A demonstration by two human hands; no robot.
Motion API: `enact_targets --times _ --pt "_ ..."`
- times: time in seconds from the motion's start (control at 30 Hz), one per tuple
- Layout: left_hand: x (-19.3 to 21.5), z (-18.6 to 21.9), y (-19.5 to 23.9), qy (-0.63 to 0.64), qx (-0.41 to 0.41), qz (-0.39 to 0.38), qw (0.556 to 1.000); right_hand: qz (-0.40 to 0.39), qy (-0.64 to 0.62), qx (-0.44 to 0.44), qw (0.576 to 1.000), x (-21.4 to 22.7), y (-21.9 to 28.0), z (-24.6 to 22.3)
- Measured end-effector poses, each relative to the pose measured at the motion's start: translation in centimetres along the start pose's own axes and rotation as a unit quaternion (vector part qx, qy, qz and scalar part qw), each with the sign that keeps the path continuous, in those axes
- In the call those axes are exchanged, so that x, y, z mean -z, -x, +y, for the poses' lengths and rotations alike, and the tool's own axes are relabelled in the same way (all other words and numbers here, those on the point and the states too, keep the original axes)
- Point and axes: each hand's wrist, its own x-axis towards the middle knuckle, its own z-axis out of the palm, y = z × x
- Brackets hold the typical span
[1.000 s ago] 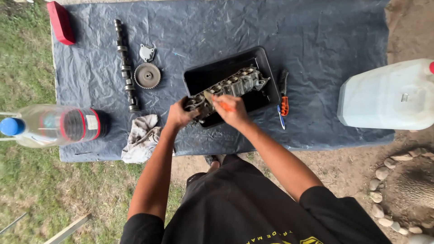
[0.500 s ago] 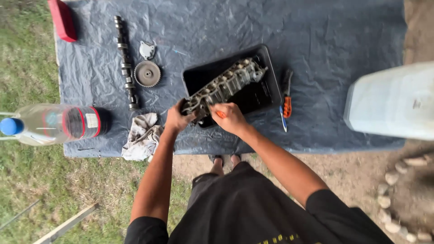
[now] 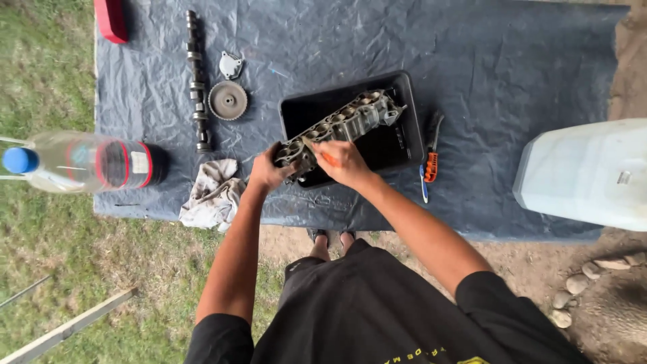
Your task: The person scrubs a metal engine cylinder head with an orange brush over a black tray. They rotate the part to clean different sides and then use a smaller brush to clean the internal channels.
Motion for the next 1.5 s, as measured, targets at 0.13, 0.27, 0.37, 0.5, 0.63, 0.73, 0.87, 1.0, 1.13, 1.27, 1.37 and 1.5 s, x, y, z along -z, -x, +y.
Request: enact_targets --times 0.13,0.27,0.37,0.5,0.63,0.73,0.87,1.0,1.13,1.27,1.37,1.5 --pt "0.0 0.3 0.4 0.001 0.005 0.002 1.0 -0.062 0.048 -0.02 0.997 0.6 0.8 -1.1" --pt "-0.4 0.2 0.5 -0.003 0.011 -0.003 1.0 0.065 -0.036 -0.065 0.995 0.5 1.2 -3.4" --pt "0.1 0.5 0.7 0.002 0.015 0.001 1.0 0.042 -0.116 -0.132 0.984 2.6 1.6 -2.6" --pt "0.0 0.4 0.4 0.013 0.024 -0.003 1.0 -0.076 -0.031 -0.056 0.995 3.6 1.3 -0.5" --pt "-0.6 -0.5 0.1 0.012 0.035 -0.008 0.999 0.033 -0.123 -0.14 0.982 2.6 1.4 -0.4" --pt "-0.8 -0.7 1.3 0.013 0.039 -0.006 0.999 0.038 -0.175 -0.185 0.966 1.8 2.8 -0.6" --pt "0.4 1.3 0.7 0.048 0.024 -0.003 0.999 -0.022 -0.173 -0.178 0.968 4.3 1.0 -1.1" --pt "-0.5 0.2 0.8 0.005 0.035 -0.001 0.999 0.038 -0.221 -0.198 0.954 2.7 -0.4 -0.8" --pt "-0.5 -0.8 0.1 -0.002 0.023 0.008 1.0 0.038 -0.197 -0.187 0.962 2.5 0.0 -1.0" --pt "-0.5 -0.5 1.2 0.024 0.032 0.002 0.999 -0.013 -0.137 -0.153 0.979 3.9 2.1 -1.1" --pt "-0.4 -0.4 0.2 0.04 0.037 0.006 0.998 0.04 -0.059 -0.063 0.996 2.5 0.2 -0.1" --pt "-0.7 -0.5 0.7 0.024 0.039 -0.004 0.999 0.15 0.139 0.037 0.978 -1.5 1.4 -2.3"
